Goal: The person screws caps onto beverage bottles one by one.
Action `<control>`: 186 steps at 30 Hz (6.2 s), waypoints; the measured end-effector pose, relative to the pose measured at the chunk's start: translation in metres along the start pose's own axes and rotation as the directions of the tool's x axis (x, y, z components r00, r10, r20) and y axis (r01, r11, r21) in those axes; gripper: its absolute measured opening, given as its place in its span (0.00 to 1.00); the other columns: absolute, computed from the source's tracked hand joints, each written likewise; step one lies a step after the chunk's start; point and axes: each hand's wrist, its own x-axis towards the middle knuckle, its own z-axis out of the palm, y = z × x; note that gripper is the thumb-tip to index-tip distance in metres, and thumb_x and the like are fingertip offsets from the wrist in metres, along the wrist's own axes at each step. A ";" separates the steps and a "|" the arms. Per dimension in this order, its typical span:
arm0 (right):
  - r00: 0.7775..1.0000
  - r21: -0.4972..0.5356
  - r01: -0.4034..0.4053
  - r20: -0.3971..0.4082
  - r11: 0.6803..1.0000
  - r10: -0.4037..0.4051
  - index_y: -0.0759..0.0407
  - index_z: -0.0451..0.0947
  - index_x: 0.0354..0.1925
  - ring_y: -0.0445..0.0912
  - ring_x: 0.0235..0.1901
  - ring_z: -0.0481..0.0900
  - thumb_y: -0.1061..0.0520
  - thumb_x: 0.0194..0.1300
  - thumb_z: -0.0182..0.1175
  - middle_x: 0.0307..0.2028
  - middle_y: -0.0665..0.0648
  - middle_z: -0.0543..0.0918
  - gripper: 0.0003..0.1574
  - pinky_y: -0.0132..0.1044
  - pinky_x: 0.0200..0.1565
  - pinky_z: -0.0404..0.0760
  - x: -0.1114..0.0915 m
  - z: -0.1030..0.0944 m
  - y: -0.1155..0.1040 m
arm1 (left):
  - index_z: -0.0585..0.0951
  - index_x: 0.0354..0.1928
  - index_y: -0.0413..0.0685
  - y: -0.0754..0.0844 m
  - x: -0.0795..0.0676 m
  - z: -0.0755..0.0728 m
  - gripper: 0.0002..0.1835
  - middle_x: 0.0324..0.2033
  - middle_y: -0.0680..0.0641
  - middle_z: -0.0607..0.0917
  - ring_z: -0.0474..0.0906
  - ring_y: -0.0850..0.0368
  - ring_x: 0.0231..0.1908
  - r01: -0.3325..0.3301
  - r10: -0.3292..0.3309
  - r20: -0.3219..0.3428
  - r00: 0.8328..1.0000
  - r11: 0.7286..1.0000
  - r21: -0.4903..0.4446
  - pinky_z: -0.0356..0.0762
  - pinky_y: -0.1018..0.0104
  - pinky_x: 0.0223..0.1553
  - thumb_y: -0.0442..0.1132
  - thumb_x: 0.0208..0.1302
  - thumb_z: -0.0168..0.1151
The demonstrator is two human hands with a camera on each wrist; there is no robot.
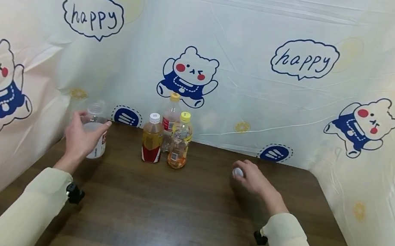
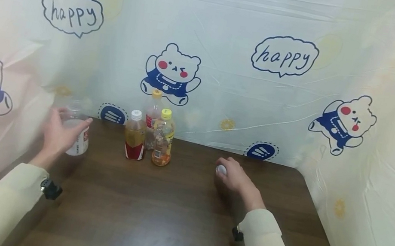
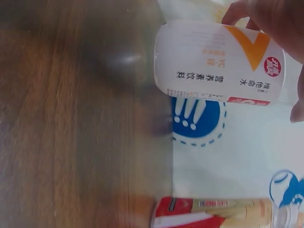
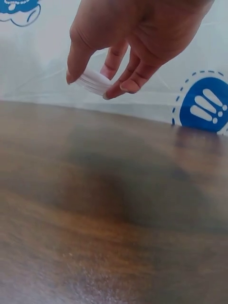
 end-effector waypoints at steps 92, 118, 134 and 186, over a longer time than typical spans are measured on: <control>0.961 0.119 0.235 0.120 0.965 -0.249 0.48 0.81 0.57 0.43 0.38 0.80 0.48 0.67 0.70 0.45 0.46 0.83 0.22 0.36 0.40 0.83 0.036 -0.065 -0.136 | 0.71 0.70 0.58 0.093 -0.128 0.138 0.36 0.63 0.51 0.75 0.75 0.52 0.58 -0.352 0.420 0.587 0.692 0.906 -0.233 0.82 0.48 0.55 0.57 0.63 0.72; 0.995 -0.197 0.093 0.037 0.976 -0.087 0.47 0.83 0.30 0.43 0.24 0.74 0.28 0.69 0.58 0.21 0.44 0.78 0.28 0.36 0.25 0.74 0.039 -0.058 -0.144 | 0.72 0.69 0.58 0.091 -0.132 0.142 0.35 0.63 0.49 0.78 0.77 0.49 0.55 -0.282 0.396 0.604 0.692 0.918 -0.278 0.83 0.48 0.52 0.54 0.62 0.74; 0.963 0.138 0.172 0.184 0.975 -0.195 0.47 0.68 0.72 0.45 0.39 0.82 0.49 0.66 0.71 0.53 0.51 0.81 0.40 0.38 0.43 0.84 0.026 -0.082 -0.139 | 0.72 0.68 0.60 0.089 -0.130 0.144 0.35 0.63 0.50 0.78 0.77 0.49 0.56 -0.268 0.388 0.608 0.693 0.921 -0.282 0.81 0.46 0.55 0.55 0.61 0.74; 0.966 0.069 0.178 0.180 0.982 -0.188 0.49 0.74 0.64 0.45 0.35 0.78 0.43 0.69 0.68 0.40 0.47 0.83 0.30 0.37 0.38 0.82 0.021 -0.067 -0.135 | 0.72 0.68 0.60 0.090 -0.133 0.145 0.34 0.63 0.50 0.78 0.77 0.50 0.55 -0.304 0.416 0.613 0.672 0.909 -0.283 0.82 0.50 0.52 0.54 0.63 0.73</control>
